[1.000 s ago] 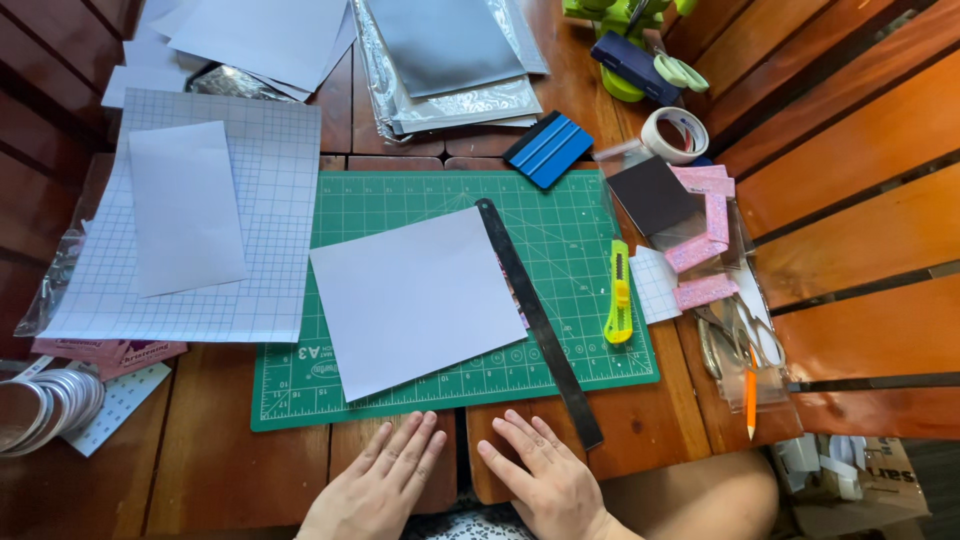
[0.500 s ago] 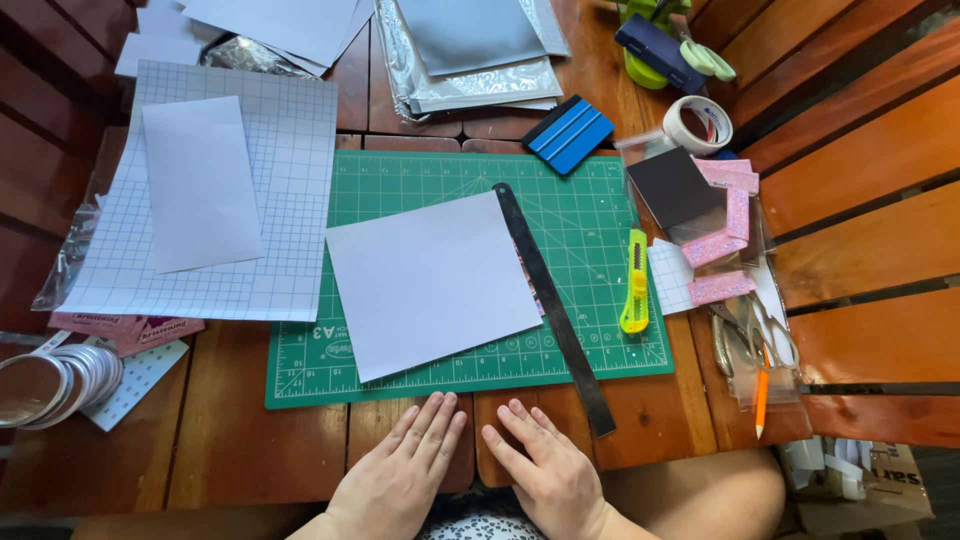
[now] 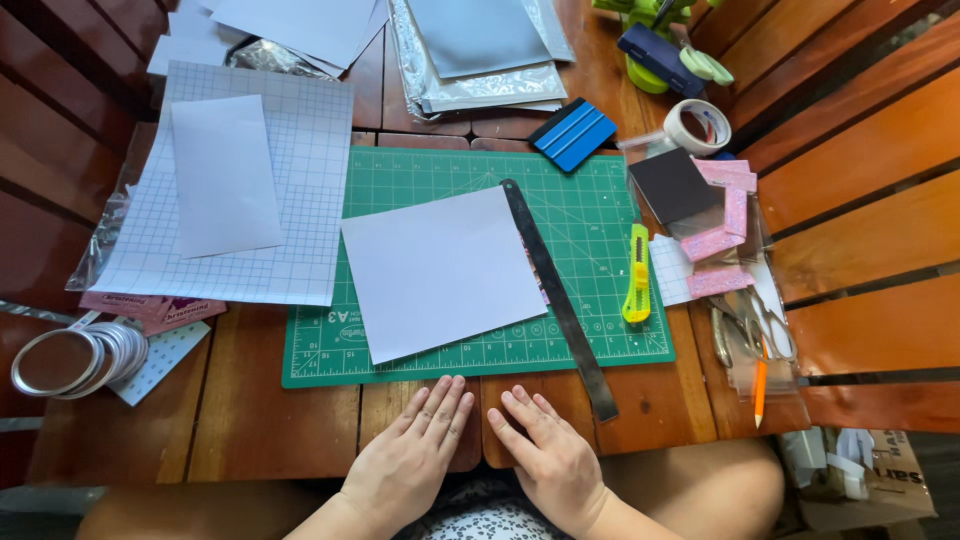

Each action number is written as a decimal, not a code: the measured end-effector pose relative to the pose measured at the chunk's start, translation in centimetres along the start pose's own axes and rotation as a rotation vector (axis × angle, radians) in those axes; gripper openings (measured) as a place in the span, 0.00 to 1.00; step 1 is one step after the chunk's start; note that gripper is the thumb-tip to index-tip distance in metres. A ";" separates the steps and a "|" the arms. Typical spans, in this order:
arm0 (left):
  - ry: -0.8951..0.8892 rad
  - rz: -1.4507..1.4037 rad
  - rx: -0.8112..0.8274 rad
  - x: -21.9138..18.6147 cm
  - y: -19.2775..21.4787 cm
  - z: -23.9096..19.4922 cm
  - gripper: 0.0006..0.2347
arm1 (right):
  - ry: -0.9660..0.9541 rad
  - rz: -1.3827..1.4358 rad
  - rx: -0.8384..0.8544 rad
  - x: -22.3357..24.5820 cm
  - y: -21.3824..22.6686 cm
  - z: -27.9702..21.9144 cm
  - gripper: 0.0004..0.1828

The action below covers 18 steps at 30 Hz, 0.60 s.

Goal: The person uses a metal ruler and a yellow utility knife to trim a white sheet of paper on a green cutting mat. They repeatedly measure, align, and cut the paper, then place a small pink patterned paper on top and trim it as well.

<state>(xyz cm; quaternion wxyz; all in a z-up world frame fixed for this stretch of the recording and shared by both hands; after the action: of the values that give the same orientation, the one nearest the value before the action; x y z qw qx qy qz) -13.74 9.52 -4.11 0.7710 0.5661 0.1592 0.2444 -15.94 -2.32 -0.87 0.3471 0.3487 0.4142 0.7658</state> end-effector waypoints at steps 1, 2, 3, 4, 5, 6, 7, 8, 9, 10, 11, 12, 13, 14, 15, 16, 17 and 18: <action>-0.003 0.002 -0.005 0.0 0.3 0.1 0.26 | 0.000 -0.006 -0.004 0.0 0.1 0.0 0.31; -0.003 -0.007 -0.016 0.1 0.7 0.3 0.27 | 0.001 -0.003 0.004 0.0 0.0 -0.1 0.31; -0.001 -0.015 -0.027 0.2 1.1 0.4 0.28 | 0.004 0.000 0.011 0.0 -0.1 0.0 0.31; -0.002 -0.012 -0.032 0.3 1.4 0.6 0.28 | 0.007 -0.004 0.008 0.1 0.0 0.0 0.31; 0.008 -0.009 -0.043 0.4 1.8 0.7 0.31 | 0.006 0.007 0.011 0.1 0.1 0.1 0.32; 0.019 -0.006 -0.054 0.6 2.2 0.9 0.34 | 0.005 0.018 0.014 0.1 0.1 0.1 0.33; 0.022 -0.002 -0.060 0.6 2.3 0.9 0.34 | 0.012 0.015 0.012 0.1 0.0 0.0 0.33; 0.023 0.011 -0.065 0.6 2.4 0.9 0.34 | -0.001 0.003 0.026 -0.1 -0.2 -0.1 0.31; 0.023 0.023 -0.069 0.6 2.4 0.9 0.35 | -0.014 -0.008 0.040 -0.2 -0.5 -0.3 0.30; 0.026 0.028 -0.074 0.8 2.5 1.1 0.35 | -0.008 -0.011 0.037 -0.3 -0.6 -0.3 0.30; 0.026 0.028 -0.076 0.8 2.5 1.1 0.35 | -0.017 0.010 0.053 -0.4 -0.8 -0.4 0.29; 0.027 0.029 -0.078 0.8 2.5 1.1 0.36 | -0.027 0.030 0.069 -0.6 -1.1 -0.5 0.28; 0.034 0.030 -0.081 0.8 2.4 1.2 0.36 | -0.019 0.030 0.072 -0.6 -1.1 -0.6 0.28; 0.035 0.035 -0.085 0.8 2.4 1.2 0.35 | -0.016 0.013 0.077 -0.6 -1.2 -0.8 0.31; 0.036 0.045 -0.089 1.0 2.5 1.1 0.35 | -0.011 -0.002 0.078 -0.6 -1.3 -0.7 0.33; 0.043 0.050 -0.091 1.0 2.4 1.1 0.35 | -0.001 -0.001 0.077 -0.6 -1.5 -0.9 0.33; 0.040 0.062 -0.085 1.0 2.2 1.0 0.35 | -0.011 -0.005 0.068 -0.8 -1.6 -1.0 0.33; 0.037 0.073 -0.079 1.0 2.0 1.0 0.35 | -0.021 -0.009 0.058 -0.9 -1.7 -1.1 0.32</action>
<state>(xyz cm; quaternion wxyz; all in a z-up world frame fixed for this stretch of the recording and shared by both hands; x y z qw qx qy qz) -12.81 9.79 -1.86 0.7802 0.5361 0.1431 0.2889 -15.97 -2.81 -3.06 0.3444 0.3649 0.4342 0.7482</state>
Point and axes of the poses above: each hand's wrist, its own z-axis towards the middle knuckle, its own y-axis out of the back of the hand, x = y × z, the point moved 10 cm from there along z, towards the middle knuckle, and after that the axes turned 3 degrees about -z, right-handed, at the moved point
